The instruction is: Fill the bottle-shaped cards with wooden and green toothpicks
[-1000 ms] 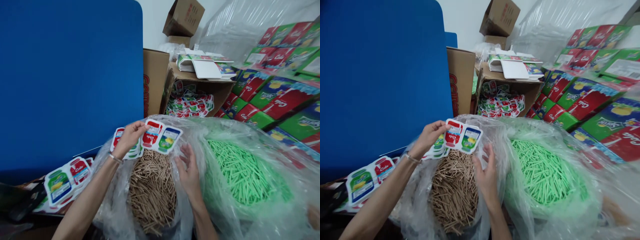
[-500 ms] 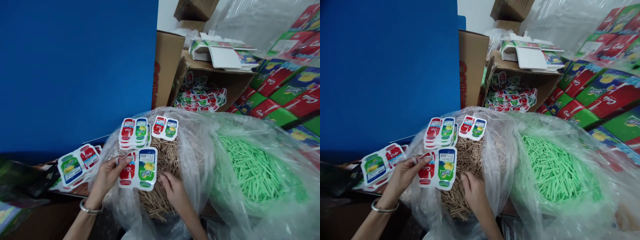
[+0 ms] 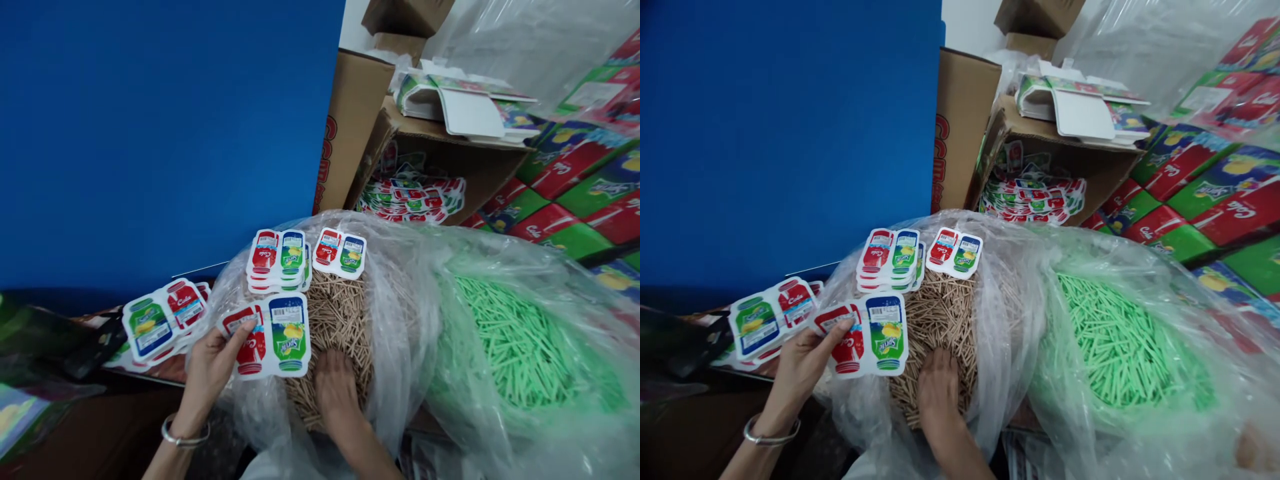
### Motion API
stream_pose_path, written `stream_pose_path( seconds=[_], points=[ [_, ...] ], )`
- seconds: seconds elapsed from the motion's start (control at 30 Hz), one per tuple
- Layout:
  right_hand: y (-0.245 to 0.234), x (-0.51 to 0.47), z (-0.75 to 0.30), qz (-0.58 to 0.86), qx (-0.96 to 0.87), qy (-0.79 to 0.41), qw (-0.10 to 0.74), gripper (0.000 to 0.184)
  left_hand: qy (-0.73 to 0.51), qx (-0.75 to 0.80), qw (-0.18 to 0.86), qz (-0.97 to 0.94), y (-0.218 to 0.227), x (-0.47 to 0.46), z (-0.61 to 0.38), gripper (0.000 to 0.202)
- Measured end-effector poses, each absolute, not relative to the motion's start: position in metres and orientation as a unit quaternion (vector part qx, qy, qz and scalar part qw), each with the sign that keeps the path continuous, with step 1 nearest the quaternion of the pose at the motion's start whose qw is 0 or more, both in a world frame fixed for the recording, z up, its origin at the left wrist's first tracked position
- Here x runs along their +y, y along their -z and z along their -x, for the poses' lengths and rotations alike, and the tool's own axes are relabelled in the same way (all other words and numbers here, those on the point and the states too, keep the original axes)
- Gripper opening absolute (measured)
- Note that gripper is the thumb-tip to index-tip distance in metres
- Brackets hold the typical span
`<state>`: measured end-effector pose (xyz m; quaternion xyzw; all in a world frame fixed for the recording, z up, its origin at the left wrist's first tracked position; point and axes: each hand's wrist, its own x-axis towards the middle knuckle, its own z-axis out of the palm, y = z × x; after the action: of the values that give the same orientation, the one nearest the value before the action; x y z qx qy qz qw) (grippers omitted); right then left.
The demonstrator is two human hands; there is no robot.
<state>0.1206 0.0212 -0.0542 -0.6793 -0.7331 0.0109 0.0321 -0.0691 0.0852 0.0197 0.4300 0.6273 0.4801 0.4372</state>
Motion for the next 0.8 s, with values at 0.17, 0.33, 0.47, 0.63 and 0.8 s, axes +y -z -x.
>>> stream_pose_path(
  seconds=[0.17, 0.33, 0.47, 0.63, 0.8],
  points=[
    [0.09, 0.007, -0.118, 0.63, -0.76, 0.097, 0.127, 0.044, -0.503, 0.624, 0.473, -0.366, -0.018, 0.086, 0.066, 0.032],
    [0.087, 0.012, -0.119, 0.64, -0.757, 0.085, 0.103, 0.042, -0.525, 0.612, 0.476, -0.352, -0.026, 0.083, 0.068, 0.03],
    [0.062, 0.012, -0.129, 0.672, -0.735, 0.049, 0.075, 0.038, -0.558, 0.602, 0.478, -0.311, -0.03, 0.081, 0.074, 0.029],
    [0.029, 0.021, -0.154, 0.642, -0.752, -0.13, 0.077, 0.036, -0.595, 0.553, 0.543, -0.214, -0.038, 0.08, 0.074, 0.034],
    [0.01, 0.037, -0.178, 0.644, -0.71, -0.258, 0.122, 0.024, -0.516, 0.5, 0.659, -0.223, -0.043, 0.078, 0.072, 0.027]
  ],
)
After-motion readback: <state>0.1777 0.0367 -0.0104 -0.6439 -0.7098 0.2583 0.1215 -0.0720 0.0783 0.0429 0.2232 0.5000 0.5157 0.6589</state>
